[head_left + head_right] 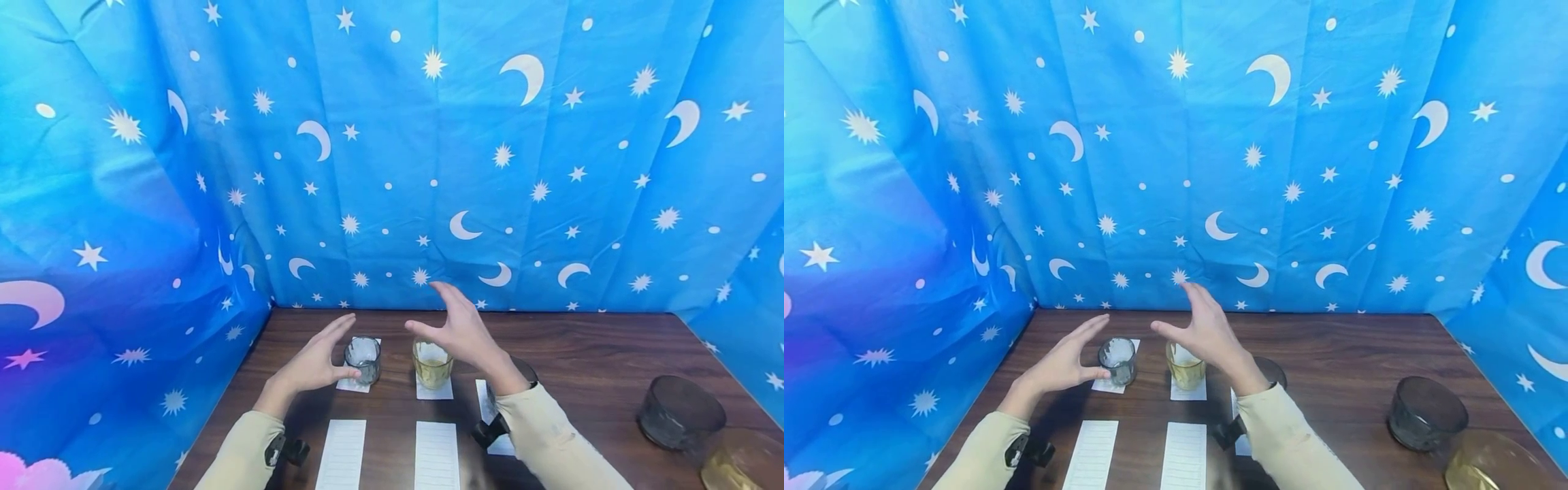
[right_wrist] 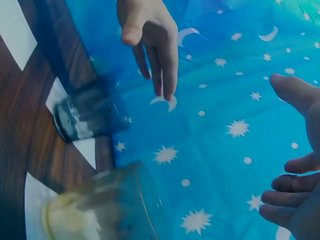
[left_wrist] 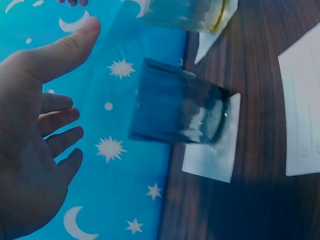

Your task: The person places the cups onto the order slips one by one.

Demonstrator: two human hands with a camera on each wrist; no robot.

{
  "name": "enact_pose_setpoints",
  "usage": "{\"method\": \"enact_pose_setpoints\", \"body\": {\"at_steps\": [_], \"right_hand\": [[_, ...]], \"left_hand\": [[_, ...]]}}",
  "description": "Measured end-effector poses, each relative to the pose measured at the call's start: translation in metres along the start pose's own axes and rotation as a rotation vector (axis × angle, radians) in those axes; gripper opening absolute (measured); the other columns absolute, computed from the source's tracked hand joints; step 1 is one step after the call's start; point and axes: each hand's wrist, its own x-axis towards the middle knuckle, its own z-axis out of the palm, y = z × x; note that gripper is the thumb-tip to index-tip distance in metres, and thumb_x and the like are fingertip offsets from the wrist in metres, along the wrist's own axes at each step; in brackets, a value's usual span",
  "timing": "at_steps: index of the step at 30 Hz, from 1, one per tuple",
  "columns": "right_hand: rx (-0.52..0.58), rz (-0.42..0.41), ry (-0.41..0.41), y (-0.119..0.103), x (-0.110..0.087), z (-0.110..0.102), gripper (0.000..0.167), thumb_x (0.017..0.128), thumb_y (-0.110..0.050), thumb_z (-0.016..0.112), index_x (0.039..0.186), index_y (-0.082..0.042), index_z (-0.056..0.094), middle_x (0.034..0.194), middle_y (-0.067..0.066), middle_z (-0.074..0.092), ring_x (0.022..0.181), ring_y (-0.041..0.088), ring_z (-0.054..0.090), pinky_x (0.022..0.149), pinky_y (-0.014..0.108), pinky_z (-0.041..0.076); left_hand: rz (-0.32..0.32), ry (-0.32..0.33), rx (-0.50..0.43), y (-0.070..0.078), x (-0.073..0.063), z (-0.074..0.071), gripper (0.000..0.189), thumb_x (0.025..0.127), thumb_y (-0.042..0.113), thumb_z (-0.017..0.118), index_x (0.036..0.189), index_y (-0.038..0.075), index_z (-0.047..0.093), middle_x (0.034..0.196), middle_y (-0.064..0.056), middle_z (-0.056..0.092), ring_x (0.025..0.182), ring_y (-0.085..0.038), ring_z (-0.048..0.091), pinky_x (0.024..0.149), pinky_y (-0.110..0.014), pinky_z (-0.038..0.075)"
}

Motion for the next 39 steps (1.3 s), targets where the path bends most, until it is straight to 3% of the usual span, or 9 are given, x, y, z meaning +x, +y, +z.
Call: {"method": "enact_pose_setpoints", "body": {"at_steps": [5,14,22,30,39], "right_hand": [[-0.022,-0.011,0.026,0.009,-0.006,-0.016,0.095,0.076,-0.065,0.071,0.147,-0.010,0.039,0.152,0.014,0.040,0.140,0.036,0.037,0.111,0.061,0.033],[-0.082,-0.029,0.109,0.029,-0.018,-0.049,0.091,0.077,-0.054,0.076,0.144,-0.004,0.042,0.147,0.021,0.044,0.135,0.040,0.041,0.107,0.059,0.038],[-0.122,0.004,0.169,0.046,-0.033,-0.076,0.092,0.079,-0.054,0.075,0.146,-0.003,0.039,0.147,0.023,0.043,0.134,0.042,0.041,0.105,0.063,0.037],[-0.136,0.028,0.221,0.061,-0.044,-0.094,0.089,0.080,-0.052,0.075,0.145,-0.002,0.041,0.143,0.024,0.047,0.128,0.043,0.046,0.099,0.067,0.038],[-0.153,0.058,0.268,0.076,-0.059,-0.117,0.090,0.079,-0.048,0.077,0.146,-0.002,0.039,0.137,0.027,0.050,0.118,0.045,0.051,0.091,0.064,0.044]], "left_hand": [[0.047,0.017,0.005,0.015,-0.001,-0.005,0.099,0.075,0.047,0.081,0.154,0.017,0.030,0.160,0.000,0.028,0.146,-0.025,0.030,0.115,-0.048,0.034],[0.106,-0.025,-0.001,0.047,-0.006,-0.004,0.101,0.075,0.055,0.077,0.154,0.016,0.028,0.161,-0.002,0.026,0.147,-0.022,0.028,0.116,-0.045,0.032],[0.137,-0.095,0.000,0.065,-0.011,0.012,0.103,0.076,0.064,0.071,0.155,0.014,0.027,0.162,0.002,0.022,0.148,-0.018,0.024,0.118,-0.042,0.030],[0.174,-0.143,0.047,0.075,-0.016,0.029,0.104,0.076,0.069,0.066,0.155,0.013,0.027,0.161,-0.001,0.023,0.147,-0.023,0.027,0.116,-0.044,0.032],[0.237,-0.165,0.085,0.082,-0.024,0.052,0.100,0.077,0.052,0.077,0.152,0.008,0.030,0.158,-0.009,0.031,0.143,-0.028,0.035,0.114,-0.047,0.035]]}}
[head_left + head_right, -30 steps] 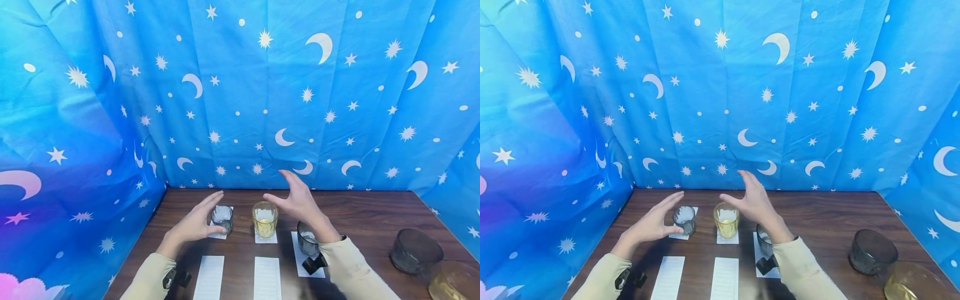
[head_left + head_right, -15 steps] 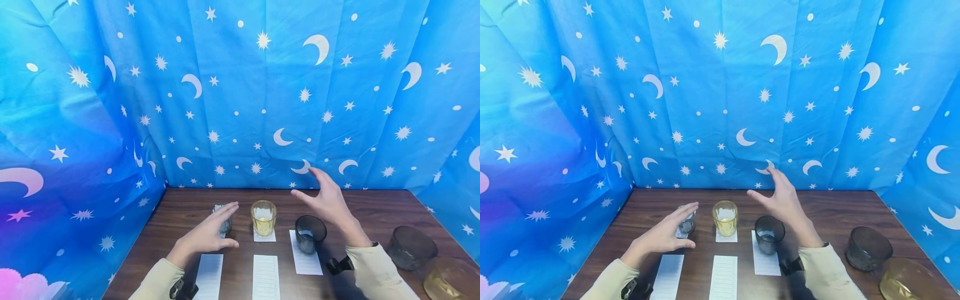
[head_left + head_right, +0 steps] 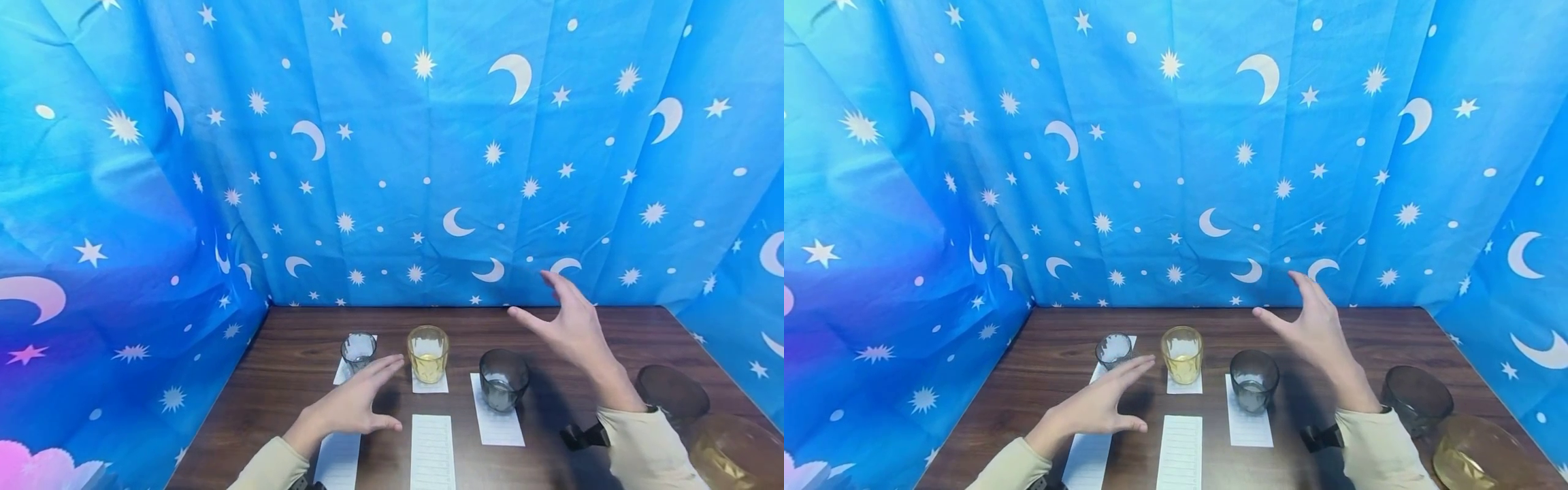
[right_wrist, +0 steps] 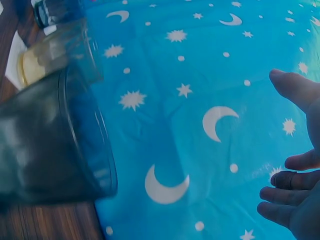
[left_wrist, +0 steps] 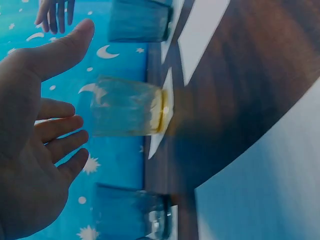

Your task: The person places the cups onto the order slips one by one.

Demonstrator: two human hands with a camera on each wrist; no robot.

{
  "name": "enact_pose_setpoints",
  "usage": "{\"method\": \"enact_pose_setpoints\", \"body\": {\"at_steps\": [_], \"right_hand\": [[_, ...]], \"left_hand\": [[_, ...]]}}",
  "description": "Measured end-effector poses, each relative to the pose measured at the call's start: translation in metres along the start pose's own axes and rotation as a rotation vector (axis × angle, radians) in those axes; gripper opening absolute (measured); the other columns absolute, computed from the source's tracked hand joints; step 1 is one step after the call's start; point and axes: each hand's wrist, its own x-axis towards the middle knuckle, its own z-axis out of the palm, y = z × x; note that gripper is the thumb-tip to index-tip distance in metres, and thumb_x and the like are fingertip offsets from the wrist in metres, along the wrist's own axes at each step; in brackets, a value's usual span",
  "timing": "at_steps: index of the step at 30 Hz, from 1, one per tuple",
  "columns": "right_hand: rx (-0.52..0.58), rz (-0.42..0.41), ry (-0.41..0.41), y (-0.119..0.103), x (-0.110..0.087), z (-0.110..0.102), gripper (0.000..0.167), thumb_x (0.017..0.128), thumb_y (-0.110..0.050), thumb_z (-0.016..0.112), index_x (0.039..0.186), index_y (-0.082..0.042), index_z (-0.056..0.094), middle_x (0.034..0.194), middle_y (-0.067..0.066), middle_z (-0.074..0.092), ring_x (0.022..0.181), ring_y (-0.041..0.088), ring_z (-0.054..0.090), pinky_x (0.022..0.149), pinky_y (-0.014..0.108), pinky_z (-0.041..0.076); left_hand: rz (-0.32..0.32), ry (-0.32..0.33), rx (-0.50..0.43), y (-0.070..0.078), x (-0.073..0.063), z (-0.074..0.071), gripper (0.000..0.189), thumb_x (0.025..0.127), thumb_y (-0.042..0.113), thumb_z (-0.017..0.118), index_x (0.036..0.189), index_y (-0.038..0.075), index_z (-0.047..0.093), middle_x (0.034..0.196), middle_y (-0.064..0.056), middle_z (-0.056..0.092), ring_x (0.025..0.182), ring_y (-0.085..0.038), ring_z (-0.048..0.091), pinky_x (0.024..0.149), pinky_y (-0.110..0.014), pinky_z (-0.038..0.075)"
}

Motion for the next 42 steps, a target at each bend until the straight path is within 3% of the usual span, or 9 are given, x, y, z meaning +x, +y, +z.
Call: {"method": "enact_pose_setpoints", "body": {"at_steps": [14,22,28,42], "right_hand": [[-0.069,0.051,0.009,0.028,-0.010,-0.026,0.092,0.079,-0.048,0.077,0.147,-0.001,0.037,0.141,0.030,0.045,0.126,0.050,0.043,0.094,0.069,0.037],[-0.110,0.067,0.023,0.046,-0.017,-0.037,0.093,0.078,-0.047,0.078,0.146,0.002,0.037,0.141,0.033,0.043,0.126,0.053,0.040,0.094,0.071,0.034],[-0.145,0.104,0.007,0.058,-0.022,-0.049,0.094,0.079,-0.048,0.077,0.148,0.001,0.035,0.145,0.033,0.038,0.129,0.055,0.036,0.095,0.072,0.031],[-0.187,0.144,-0.009,0.086,-0.038,-0.061,0.097,0.079,-0.049,0.076,0.148,0.003,0.033,0.140,0.038,0.039,0.123,0.059,0.037,0.088,0.074,0.032]], "left_hand": [[0.051,-0.048,0.057,0.008,-0.007,0.032,0.099,0.076,0.057,0.075,0.149,0.003,0.035,0.152,-0.014,0.039,0.138,-0.029,0.041,0.111,-0.042,0.040],[0.021,-0.100,0.068,0.009,-0.009,0.046,0.100,0.076,0.063,0.072,0.149,0.005,0.036,0.151,-0.012,0.041,0.138,-0.028,0.042,0.109,-0.045,0.041],[0.011,-0.131,0.025,0.011,-0.010,0.055,0.101,0.076,0.067,0.068,0.149,0.005,0.037,0.152,-0.012,0.040,0.139,-0.029,0.042,0.109,-0.048,0.041],[0.058,-0.112,0.103,0.017,-0.011,0.070,0.096,0.075,0.063,0.073,0.146,0.005,0.042,0.148,-0.007,0.046,0.136,-0.023,0.045,0.107,-0.042,0.044]]}}
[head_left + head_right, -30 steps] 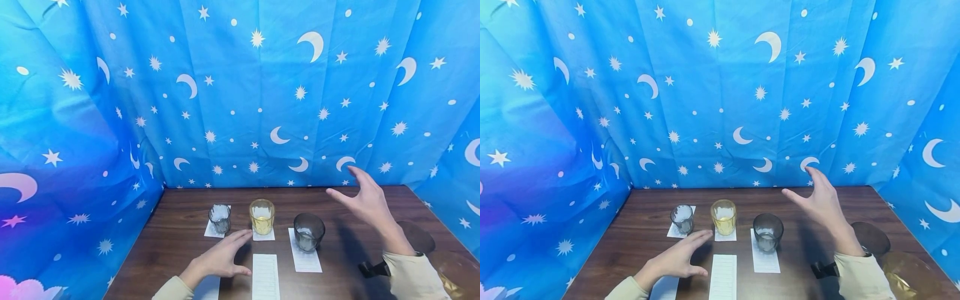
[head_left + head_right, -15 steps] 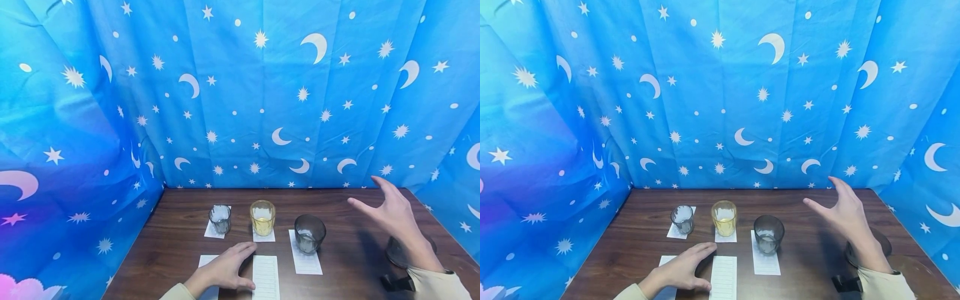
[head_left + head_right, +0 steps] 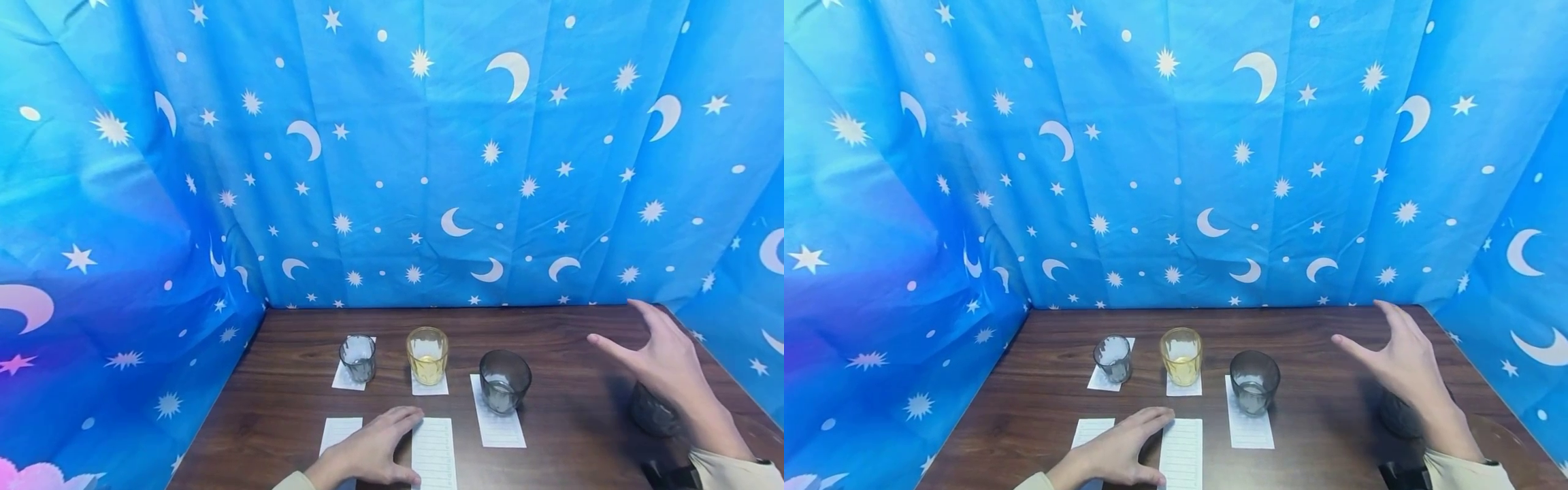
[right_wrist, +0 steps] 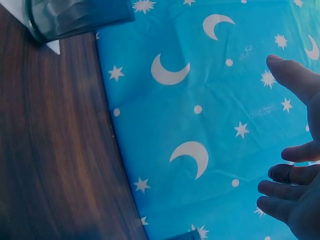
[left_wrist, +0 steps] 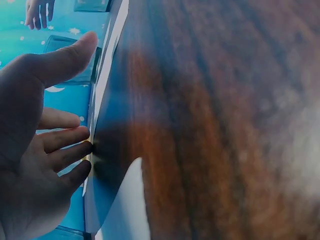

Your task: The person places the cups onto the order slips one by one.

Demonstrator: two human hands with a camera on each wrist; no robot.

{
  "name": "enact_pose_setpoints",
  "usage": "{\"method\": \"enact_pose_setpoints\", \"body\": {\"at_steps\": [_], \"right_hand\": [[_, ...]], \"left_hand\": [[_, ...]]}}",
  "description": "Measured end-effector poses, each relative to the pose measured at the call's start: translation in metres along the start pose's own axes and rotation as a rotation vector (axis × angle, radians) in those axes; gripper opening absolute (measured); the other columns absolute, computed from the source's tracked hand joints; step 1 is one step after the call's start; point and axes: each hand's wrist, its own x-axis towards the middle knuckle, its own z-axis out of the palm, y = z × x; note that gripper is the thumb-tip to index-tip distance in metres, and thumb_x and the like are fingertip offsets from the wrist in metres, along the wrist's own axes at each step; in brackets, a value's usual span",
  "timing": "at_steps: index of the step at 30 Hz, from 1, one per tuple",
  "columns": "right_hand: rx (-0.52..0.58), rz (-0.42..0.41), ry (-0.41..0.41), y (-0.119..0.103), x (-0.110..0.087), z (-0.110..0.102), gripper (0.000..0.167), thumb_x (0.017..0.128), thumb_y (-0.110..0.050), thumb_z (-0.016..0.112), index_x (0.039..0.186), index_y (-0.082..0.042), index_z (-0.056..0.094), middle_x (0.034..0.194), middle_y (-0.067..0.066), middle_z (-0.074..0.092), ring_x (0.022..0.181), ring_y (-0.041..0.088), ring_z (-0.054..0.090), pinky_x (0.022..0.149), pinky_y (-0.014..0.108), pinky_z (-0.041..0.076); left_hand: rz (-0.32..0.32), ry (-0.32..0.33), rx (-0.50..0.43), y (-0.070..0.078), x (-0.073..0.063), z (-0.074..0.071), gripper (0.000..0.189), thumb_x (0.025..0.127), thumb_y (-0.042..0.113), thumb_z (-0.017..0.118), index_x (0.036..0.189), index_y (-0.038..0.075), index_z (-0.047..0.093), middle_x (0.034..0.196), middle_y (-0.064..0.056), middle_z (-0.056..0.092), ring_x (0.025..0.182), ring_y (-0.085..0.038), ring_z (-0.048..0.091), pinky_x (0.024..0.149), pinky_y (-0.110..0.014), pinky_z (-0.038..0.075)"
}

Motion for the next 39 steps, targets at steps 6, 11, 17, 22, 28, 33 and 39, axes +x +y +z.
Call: {"method": "enact_pose_setpoints", "body": {"at_steps": [6,11,17,22,28,33,39], "right_hand": [[-0.014,0.013,-0.018,0.009,-0.004,0.001,0.098,0.079,-0.050,0.076,0.147,0.005,0.032,0.141,0.038,0.038,0.125,0.059,0.035,0.089,0.074,0.032],[-0.024,0.044,-0.052,0.021,-0.010,-0.001,0.098,0.081,-0.051,0.073,0.148,0.007,0.030,0.143,0.040,0.033,0.130,0.062,0.027,0.096,0.076,0.024],[-0.079,0.078,-0.070,0.038,-0.019,-0.001,0.100,0.082,-0.053,0.071,0.145,0.012,0.029,0.140,0.043,0.033,0.130,0.063,0.025,0.094,0.077,0.025],[-0.115,0.112,-0.078,0.046,-0.025,-0.002,0.101,0.082,-0.055,0.070,0.142,0.015,0.030,0.137,0.044,0.035,0.130,0.063,0.024,0.092,0.076,0.027],[-0.139,0.144,-0.103,0.051,-0.029,-0.001,0.103,0.080,-0.059,0.070,0.140,0.016,0.032,0.133,0.045,0.038,0.120,0.063,0.034,0.087,0.076,0.033],[-0.152,0.156,-0.123,0.055,-0.031,0.002,0.104,0.080,-0.060,0.070,0.140,0.016,0.032,0.132,0.044,0.039,0.115,0.063,0.037,0.085,0.075,0.036],[-0.169,0.176,-0.130,0.065,-0.037,0.003,0.107,0.079,-0.062,0.069,0.140,0.018,0.031,0.133,0.045,0.036,0.115,0.063,0.035,0.083,0.074,0.036]], "left_hand": [[0.002,0.003,0.014,-0.001,-0.001,0.001,0.095,0.075,0.063,0.073,0.145,0.006,0.043,0.146,-0.006,0.048,0.136,-0.022,0.045,0.108,-0.038,0.043],[-0.022,-0.020,0.020,0.001,-0.003,0.001,0.096,0.074,0.064,0.073,0.146,0.007,0.043,0.148,-0.006,0.046,0.138,-0.022,0.042,0.109,-0.038,0.042],[-0.027,-0.032,0.022,0.003,-0.003,0.001,0.096,0.075,0.065,0.072,0.146,0.007,0.043,0.149,-0.007,0.044,0.139,-0.023,0.040,0.110,-0.038,0.042],[-0.008,-0.037,0.030,0.005,-0.003,0.001,0.093,0.077,0.065,0.070,0.145,0.007,0.044,0.149,-0.008,0.043,0.140,-0.024,0.039,0.109,-0.038,0.042],[0.016,-0.032,0.051,0.003,-0.004,0.002,0.091,0.079,0.065,0.069,0.144,0.006,0.045,0.150,-0.008,0.041,0.140,-0.023,0.039,0.109,-0.037,0.043],[0.024,-0.018,0.066,0.002,-0.004,0.004,0.091,0.077,0.064,0.070,0.143,0.006,0.046,0.149,-0.008,0.042,0.138,-0.022,0.041,0.109,-0.034,0.043],[0.026,-0.019,0.056,0.004,-0.004,0.004,0.091,0.077,0.063,0.071,0.144,0.007,0.045,0.149,-0.008,0.041,0.138,-0.021,0.041,0.108,-0.034,0.043]]}}
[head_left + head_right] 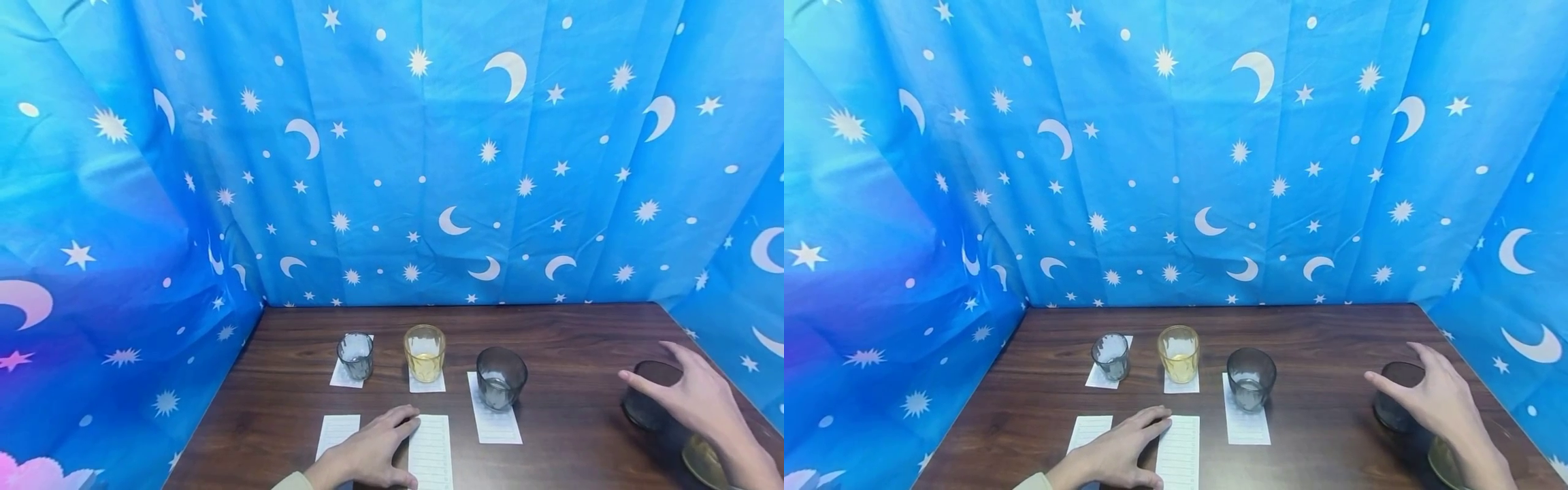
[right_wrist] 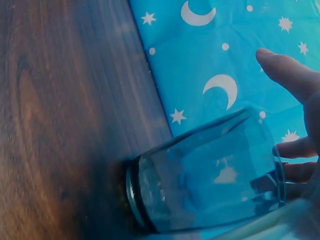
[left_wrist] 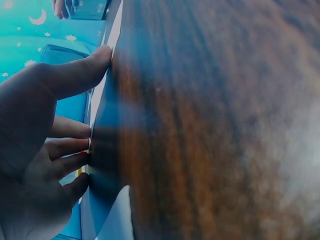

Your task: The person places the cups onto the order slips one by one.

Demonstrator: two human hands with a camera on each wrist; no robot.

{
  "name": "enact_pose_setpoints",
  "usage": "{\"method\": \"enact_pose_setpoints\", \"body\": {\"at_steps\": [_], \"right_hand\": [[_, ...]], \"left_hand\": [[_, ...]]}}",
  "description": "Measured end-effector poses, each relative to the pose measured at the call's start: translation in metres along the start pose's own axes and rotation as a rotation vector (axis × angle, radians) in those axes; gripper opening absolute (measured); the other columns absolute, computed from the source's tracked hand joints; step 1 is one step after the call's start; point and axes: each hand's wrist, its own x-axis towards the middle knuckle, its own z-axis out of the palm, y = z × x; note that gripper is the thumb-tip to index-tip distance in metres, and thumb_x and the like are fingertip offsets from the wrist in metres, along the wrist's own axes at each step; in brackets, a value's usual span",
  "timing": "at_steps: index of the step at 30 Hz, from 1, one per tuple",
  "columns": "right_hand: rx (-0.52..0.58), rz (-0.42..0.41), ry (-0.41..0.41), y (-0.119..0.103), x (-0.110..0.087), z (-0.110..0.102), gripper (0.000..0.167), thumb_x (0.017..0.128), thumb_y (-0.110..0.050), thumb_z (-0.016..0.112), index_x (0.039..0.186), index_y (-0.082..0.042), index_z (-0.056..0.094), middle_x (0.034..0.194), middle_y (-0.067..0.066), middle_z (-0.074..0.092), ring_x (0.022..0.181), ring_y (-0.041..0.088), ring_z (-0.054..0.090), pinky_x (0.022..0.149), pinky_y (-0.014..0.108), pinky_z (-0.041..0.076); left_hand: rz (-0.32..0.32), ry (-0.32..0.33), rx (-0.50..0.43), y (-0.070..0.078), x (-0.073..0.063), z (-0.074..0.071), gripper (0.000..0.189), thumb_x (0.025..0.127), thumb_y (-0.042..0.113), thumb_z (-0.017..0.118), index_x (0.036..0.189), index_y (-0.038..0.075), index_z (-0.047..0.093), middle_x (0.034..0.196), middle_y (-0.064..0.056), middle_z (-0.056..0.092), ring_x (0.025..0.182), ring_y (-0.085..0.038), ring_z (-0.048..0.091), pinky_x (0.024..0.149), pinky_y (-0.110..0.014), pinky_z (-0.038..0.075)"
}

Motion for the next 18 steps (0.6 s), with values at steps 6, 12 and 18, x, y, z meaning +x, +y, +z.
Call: {"method": "enact_pose_setpoints", "body": {"at_steps": [6,12,18], "right_hand": [[-0.011,0.021,-0.019,0.0058,-0.0004,-0.0010,0.108,0.079,-0.062,0.069,0.139,0.020,0.030,0.131,0.047,0.036,0.114,0.064,0.035,0.082,0.073,0.036],[-0.046,0.017,-0.059,0.0060,0.0017,-0.0015,0.111,0.078,-0.064,0.069,0.137,0.021,0.031,0.128,0.048,0.036,0.112,0.064,0.036,0.082,0.073,0.038],[-0.095,0.004,-0.126,0.0078,0.0031,0.0000,0.112,0.075,-0.067,0.070,0.131,0.023,0.036,0.125,0.049,0.036,0.108,0.066,0.039,0.078,0.071,0.041]], "left_hand": [[-0.007,-0.010,-0.002,-0.0004,-0.0003,-0.0005,0.091,0.079,0.065,0.068,0.144,0.007,0.045,0.150,-0.007,0.041,0.139,-0.021,0.040,0.109,-0.034,0.043],[-0.016,-0.024,-0.007,-0.0016,-0.0011,0.0018,0.090,0.081,0.065,0.066,0.145,0.007,0.044,0.151,-0.007,0.040,0.140,-0.023,0.038,0.109,-0.038,0.043],[-0.007,-0.030,-0.011,-0.0023,-0.0003,0.0019,0.089,0.081,0.065,0.065,0.145,0.006,0.044,0.151,-0.008,0.039,0.141,-0.023,0.038,0.109,-0.038,0.042]]}}
